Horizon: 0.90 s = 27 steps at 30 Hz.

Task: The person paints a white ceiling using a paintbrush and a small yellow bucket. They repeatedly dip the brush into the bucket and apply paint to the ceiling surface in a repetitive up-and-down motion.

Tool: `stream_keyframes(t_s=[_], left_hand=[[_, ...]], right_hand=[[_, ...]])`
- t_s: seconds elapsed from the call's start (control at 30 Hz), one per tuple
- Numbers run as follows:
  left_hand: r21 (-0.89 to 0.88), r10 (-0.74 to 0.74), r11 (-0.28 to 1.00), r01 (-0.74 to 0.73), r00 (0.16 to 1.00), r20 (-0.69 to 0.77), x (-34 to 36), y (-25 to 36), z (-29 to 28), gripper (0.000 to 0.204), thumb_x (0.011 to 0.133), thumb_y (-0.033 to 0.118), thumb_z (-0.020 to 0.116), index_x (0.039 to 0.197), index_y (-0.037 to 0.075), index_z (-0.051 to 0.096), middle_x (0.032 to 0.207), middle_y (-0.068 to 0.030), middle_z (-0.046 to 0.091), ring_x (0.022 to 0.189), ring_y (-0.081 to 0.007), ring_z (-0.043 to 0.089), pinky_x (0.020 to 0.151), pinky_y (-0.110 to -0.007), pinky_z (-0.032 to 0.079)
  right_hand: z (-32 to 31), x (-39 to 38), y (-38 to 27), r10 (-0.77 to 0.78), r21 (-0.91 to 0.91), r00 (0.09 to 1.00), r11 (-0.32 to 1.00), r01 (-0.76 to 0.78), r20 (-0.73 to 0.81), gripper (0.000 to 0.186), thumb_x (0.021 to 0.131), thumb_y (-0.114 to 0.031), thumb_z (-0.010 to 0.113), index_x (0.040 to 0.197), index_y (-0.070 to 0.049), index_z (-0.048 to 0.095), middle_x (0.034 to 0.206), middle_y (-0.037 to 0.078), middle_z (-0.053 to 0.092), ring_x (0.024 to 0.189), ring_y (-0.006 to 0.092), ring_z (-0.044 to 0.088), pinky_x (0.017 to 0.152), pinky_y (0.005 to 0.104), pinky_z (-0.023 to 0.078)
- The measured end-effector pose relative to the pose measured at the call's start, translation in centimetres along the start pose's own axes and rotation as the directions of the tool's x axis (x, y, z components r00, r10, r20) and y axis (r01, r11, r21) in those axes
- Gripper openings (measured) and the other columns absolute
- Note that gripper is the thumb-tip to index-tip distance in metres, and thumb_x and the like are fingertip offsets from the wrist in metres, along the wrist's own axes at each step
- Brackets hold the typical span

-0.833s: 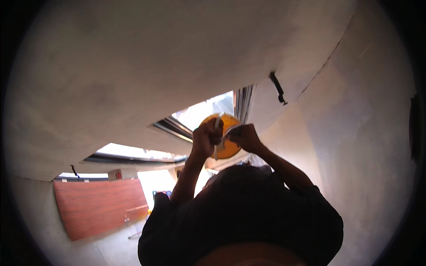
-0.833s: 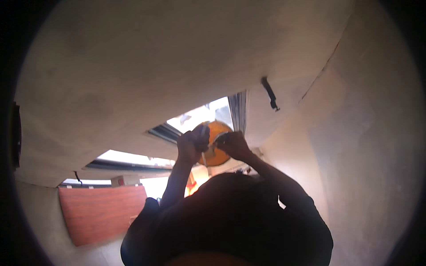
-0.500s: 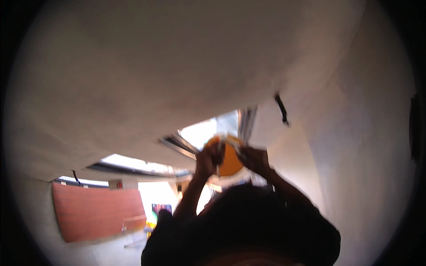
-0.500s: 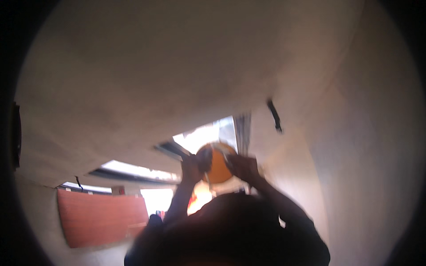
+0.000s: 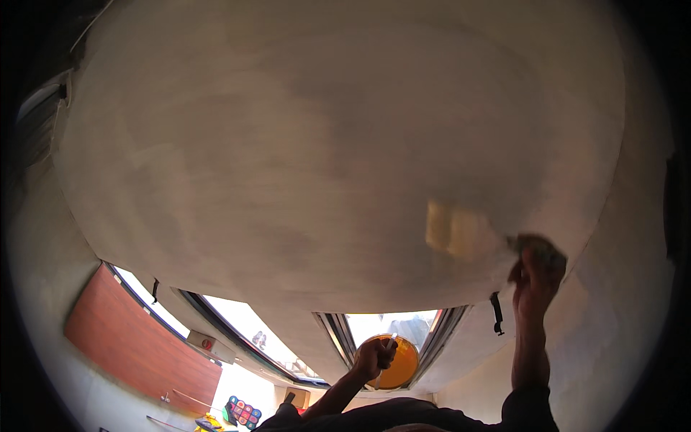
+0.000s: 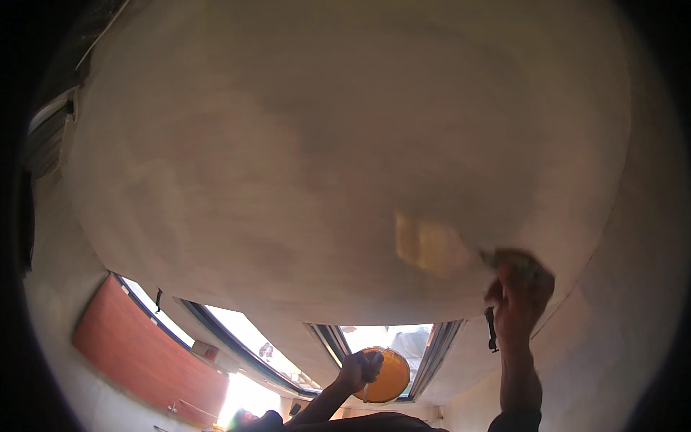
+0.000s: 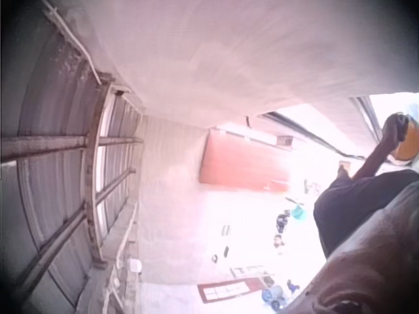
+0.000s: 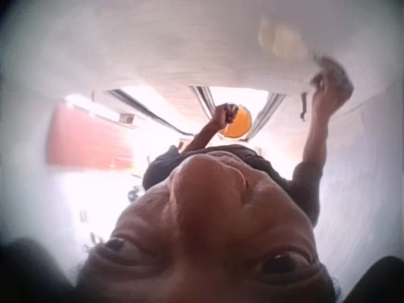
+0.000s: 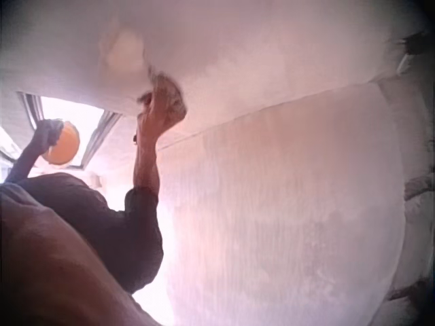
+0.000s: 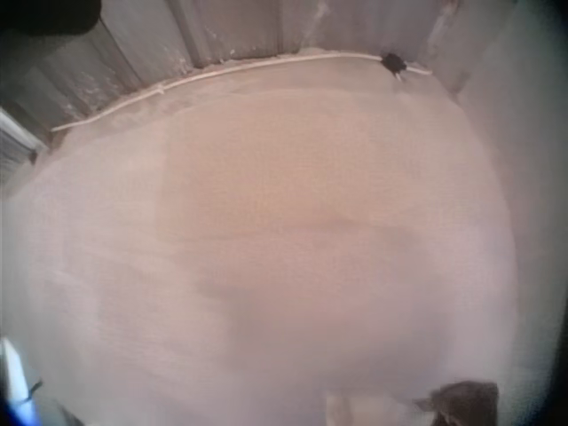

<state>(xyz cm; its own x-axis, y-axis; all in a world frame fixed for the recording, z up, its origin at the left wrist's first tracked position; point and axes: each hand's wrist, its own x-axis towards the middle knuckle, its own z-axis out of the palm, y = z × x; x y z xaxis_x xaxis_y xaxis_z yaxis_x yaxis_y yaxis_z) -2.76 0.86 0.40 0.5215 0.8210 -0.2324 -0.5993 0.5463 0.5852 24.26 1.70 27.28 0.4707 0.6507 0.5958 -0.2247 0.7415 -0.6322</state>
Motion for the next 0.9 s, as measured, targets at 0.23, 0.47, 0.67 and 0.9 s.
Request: stream_keyframes(t_s=[0.23,0.47,0.67,0.9], left_hand=[[0.09,0.103,0.992,-0.094,0.989,-0.107,-1.8,0.4,0.6,0.016,0.071,0.016,0.043,0.08,0.004,0.049,0.062,0.0001,0.039,0.048,-0.0089,0.032,0.042,-0.023,0.026],[0.094,0.127,0.989,-0.112,0.978,-0.165,-1.4,0.0,0.7,0.022,0.069,0.018,0.043,0.083,0.004,0.053,0.06,-0.0008,0.04,0.044,-0.0092,0.03,0.041,-0.023,0.025],[0.044,0.049,0.998,-0.043,0.987,-0.154,-1.3,0.3,2.0,0.027,0.068,0.02,0.043,0.087,0.004,0.052,0.059,0.0009,0.038,0.045,-0.0085,0.028,0.041,-0.023,0.024],[0.068,-0.012,0.998,0.019,0.995,-0.099,-0.5,0.5,3.0,0.03,0.068,0.021,0.041,0.09,0.004,0.051,0.059,0.0021,0.035,0.045,-0.0074,0.028,0.041,-0.022,0.024]], right_hand=[[20.6,7.7,-3.6,-0.338,0.13,0.851,0.941,0.313,0.402,0.021,0.083,-0.017,0.066,0.082,0.003,0.066,0.066,0.004,0.062,0.05,0.008,0.056,0.043,0.023,0.043],[31.1,8.9,-3.3,-0.345,0.369,0.86,0.907,0.203,0.377,0.021,0.078,-0.016,0.067,0.069,0.002,0.064,0.057,0.005,0.061,0.048,0.012,0.057,0.045,0.0272,0.045],[31.3,12.4,-2.2,-0.552,0.192,0.793,0.833,0.518,0.255,0.024,0.073,-0.017,0.066,0.062,0.002,0.057,0.052,0.011,0.055,0.048,0.0203,0.058,0.052,0.0366,0.046],[15.4,18.5,-6.7,-0.509,0.02,0.843,0.858,0.514,0.176,0.021,0.077,-0.02,0.073,0.076,0.0,0.069,0.068,0.005,0.066,0.05,0.0095,0.056,0.044,0.0243,0.045]])
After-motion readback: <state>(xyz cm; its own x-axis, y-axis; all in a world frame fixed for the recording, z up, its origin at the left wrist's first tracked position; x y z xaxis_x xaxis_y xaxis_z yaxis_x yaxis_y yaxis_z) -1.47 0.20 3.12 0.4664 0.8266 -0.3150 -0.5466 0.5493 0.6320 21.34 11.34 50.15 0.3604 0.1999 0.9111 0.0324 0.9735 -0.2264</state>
